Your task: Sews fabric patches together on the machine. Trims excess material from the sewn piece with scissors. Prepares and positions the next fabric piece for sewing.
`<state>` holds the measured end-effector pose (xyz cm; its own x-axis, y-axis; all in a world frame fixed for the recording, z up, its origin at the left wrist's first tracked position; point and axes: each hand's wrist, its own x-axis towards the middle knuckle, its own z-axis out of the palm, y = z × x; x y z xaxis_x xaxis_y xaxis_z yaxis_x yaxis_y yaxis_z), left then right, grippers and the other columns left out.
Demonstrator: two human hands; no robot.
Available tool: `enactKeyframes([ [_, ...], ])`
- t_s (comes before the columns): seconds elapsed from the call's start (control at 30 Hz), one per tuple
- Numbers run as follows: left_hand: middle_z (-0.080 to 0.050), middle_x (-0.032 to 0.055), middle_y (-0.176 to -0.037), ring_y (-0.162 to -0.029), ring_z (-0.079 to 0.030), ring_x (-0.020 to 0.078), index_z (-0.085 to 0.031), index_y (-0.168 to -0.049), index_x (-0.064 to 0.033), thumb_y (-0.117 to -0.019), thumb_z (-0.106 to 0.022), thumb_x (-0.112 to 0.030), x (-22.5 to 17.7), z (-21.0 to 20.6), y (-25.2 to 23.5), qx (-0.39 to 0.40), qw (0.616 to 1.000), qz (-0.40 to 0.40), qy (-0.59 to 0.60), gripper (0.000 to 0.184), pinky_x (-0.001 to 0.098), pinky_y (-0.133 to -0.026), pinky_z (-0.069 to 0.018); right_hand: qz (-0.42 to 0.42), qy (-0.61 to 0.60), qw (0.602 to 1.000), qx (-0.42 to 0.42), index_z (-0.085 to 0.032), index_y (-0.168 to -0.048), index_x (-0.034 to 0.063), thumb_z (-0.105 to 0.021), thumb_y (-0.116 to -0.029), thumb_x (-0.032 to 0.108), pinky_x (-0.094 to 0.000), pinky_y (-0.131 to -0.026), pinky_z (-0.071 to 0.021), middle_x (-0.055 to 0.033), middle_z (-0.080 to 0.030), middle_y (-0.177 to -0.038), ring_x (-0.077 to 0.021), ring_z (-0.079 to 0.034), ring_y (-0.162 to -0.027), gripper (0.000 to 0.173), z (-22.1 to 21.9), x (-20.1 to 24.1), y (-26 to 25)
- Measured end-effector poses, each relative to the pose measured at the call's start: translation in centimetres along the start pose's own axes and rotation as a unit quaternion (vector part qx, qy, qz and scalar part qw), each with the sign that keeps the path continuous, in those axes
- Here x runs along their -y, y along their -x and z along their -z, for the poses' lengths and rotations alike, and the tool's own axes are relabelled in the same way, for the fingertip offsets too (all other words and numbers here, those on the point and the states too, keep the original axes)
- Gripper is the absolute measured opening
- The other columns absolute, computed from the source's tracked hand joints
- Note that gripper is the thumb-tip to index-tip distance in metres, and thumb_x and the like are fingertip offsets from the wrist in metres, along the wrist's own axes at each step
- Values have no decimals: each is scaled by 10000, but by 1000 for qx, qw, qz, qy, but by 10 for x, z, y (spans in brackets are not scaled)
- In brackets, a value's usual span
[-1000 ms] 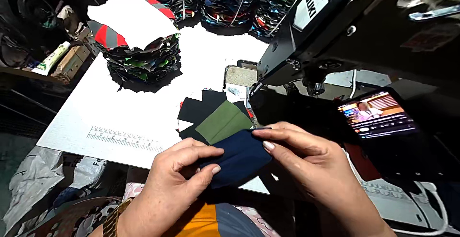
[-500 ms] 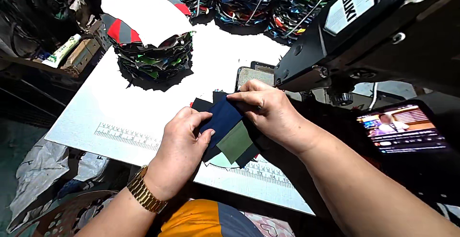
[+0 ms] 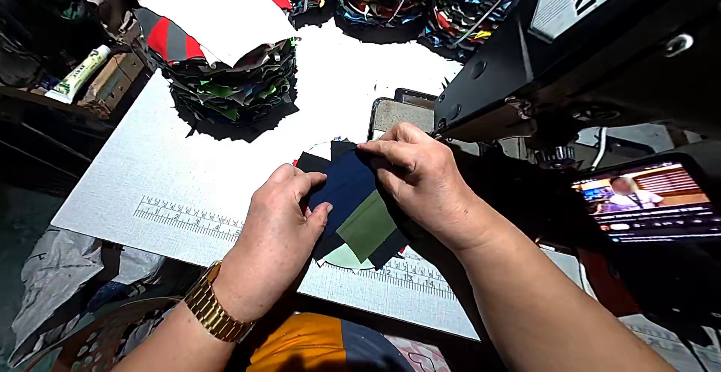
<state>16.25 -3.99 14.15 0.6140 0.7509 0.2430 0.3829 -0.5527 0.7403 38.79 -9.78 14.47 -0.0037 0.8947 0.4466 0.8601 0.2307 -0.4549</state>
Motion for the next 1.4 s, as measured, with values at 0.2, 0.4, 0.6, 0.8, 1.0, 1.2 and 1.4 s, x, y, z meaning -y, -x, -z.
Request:
enactKeyframes([
  [0.2, -612, 20, -953, -682, -565, 36, -738, -1182, -66, -887, -768, -118, 0, 0, 1, -1, 1000, 0, -9, 301, 148, -575, -486, 8, 18, 999, -27, -758, -1091, 11, -599, -901, -30, -244, -741, -508, -111, -627, -912, -163, -603, -829, 251, -5, -1, 0],
  [0.4, -605, 21, -966, -693, -571, 39, -732, -1197, -74, -893, -761, -121, -2, -1, 3, -8, 1000, -6, -18, 309, 152, -582, -494, 13, 31, 999, -31, -747, -1100, 5, -620, -938, 16, -288, -730, -508, -112, -619, -878, -189, -599, -799, 206, -6, -1, 0],
  [0.6, -616, 30, -1004, -735, -597, 46, -722, -1221, -75, -878, -769, -120, -3, -3, 7, -16, 1000, -10, -15, 349, 162, -615, -525, 16, 56, 998, -27, -743, -1076, 8, -642, -972, 96, -334, -711, -488, -113, -583, -833, -220, -575, -760, 169, -9, -6, 2],
  [0.8, -606, 38, -1047, -759, -604, 53, -711, -1240, -82, -878, -774, -129, -4, -3, 8, -8, 1000, -9, -27, 370, 171, -629, -535, 17, 107, 994, -27, -715, -1121, -9, -610, -1002, 106, -333, -651, -467, -129, -520, -865, -237, -535, -734, 197, -6, 2, 3],
  [1.0, -588, 33, -1068, -800, -603, 50, -696, -1274, -86, -901, -756, -205, -4, -3, 10, 2, 999, -8, -38, 396, 169, -652, -534, 78, 95, 990, -69, -732, -1064, -36, -588, -979, -19, -329, -722, -538, -148, -627, -933, -240, -627, -845, 169, 9, 15, 5],
  [1.2, -604, 17, -1112, -925, -615, 138, -727, -1235, -136, -968, -656, -325, -3, -2, 11, 20, 990, -9, -136, 334, 304, -733, -542, 127, 70, 988, 51, -764, -963, 30, -553, -943, -56, -405, -843, -529, -111, -704, -996, -274, -646, -970, 229, 12, 2, 12],
  [1.4, -600, -2, -1110, -908, -610, 130, -721, -1257, -153, -927, -692, -373, -1, -1, 12, 17, 990, -5, -142, 398, 304, -723, -536, 96, 117, 988, 33, -708, -834, -12, -543, -907, -111, -400, -772, -534, -142, -687, -902, -300, -651, -888, 206, 21, 1, 16],
])
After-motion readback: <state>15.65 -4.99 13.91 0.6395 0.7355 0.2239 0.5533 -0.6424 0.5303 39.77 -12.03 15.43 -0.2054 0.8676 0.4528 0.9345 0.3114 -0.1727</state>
